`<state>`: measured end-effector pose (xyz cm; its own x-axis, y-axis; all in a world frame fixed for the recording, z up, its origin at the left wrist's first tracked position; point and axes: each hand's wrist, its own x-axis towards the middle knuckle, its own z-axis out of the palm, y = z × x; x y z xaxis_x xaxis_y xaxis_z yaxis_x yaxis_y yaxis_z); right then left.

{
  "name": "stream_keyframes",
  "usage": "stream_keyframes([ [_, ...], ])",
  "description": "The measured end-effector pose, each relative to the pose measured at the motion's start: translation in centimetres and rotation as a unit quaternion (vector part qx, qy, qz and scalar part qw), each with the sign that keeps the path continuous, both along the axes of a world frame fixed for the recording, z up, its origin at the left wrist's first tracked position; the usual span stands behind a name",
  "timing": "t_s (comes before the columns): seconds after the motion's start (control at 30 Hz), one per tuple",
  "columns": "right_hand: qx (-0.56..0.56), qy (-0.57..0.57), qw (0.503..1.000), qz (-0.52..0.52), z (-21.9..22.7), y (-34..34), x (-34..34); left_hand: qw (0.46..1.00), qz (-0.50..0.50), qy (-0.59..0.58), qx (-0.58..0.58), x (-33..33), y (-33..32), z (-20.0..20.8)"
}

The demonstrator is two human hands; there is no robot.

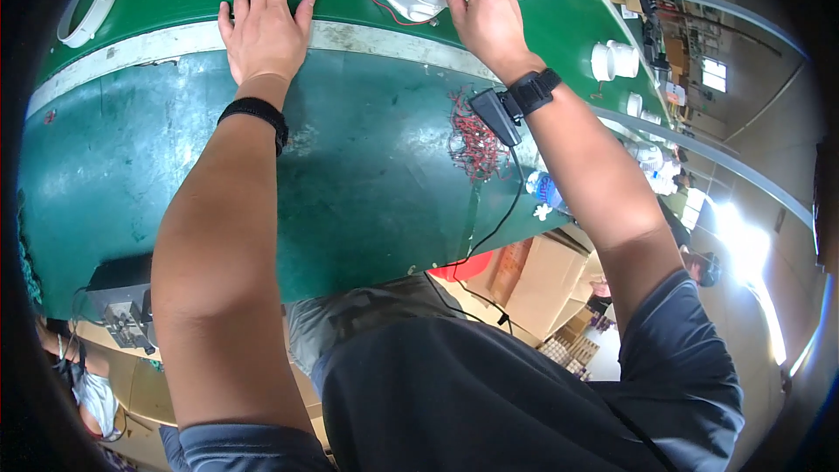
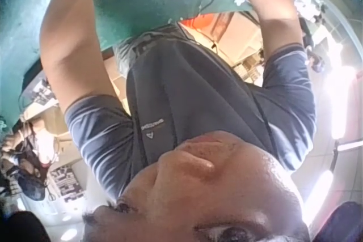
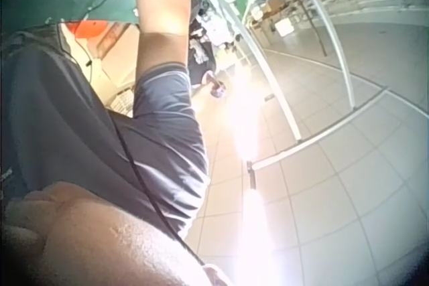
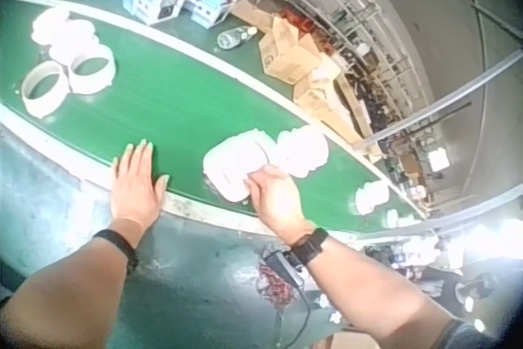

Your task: Organizing and assembling plastic rings and wires on a conveyor belt in a factory setting.

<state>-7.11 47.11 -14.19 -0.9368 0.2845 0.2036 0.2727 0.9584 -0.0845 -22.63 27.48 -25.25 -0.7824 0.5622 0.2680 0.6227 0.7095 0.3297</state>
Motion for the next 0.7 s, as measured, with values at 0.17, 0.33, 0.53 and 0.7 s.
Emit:
stream_keyframes([
  [0.17,-0.025,0.023,0.999,-0.011,-0.11,-0.11,-0.05,1.000,-0.001,0.002,0.010,-0.12,-0.07,0.00],
  [0.33,-0.034,0.015,0.999,-0.022,-0.24,-0.20,0.23,1.000,-0.004,0.003,0.008,0.05,-0.03,0.05],
  [0.53,-0.005,-0.029,0.999,-0.015,0.10,0.00,0.38,1.000,0.000,0.007,0.004,0.09,-0.07,0.05],
  [0.7,-0.009,-0.031,0.999,-0.022,0.04,0.20,0.94,1.000,-0.005,0.004,-0.001,0.01,-0.02,0.14],
])
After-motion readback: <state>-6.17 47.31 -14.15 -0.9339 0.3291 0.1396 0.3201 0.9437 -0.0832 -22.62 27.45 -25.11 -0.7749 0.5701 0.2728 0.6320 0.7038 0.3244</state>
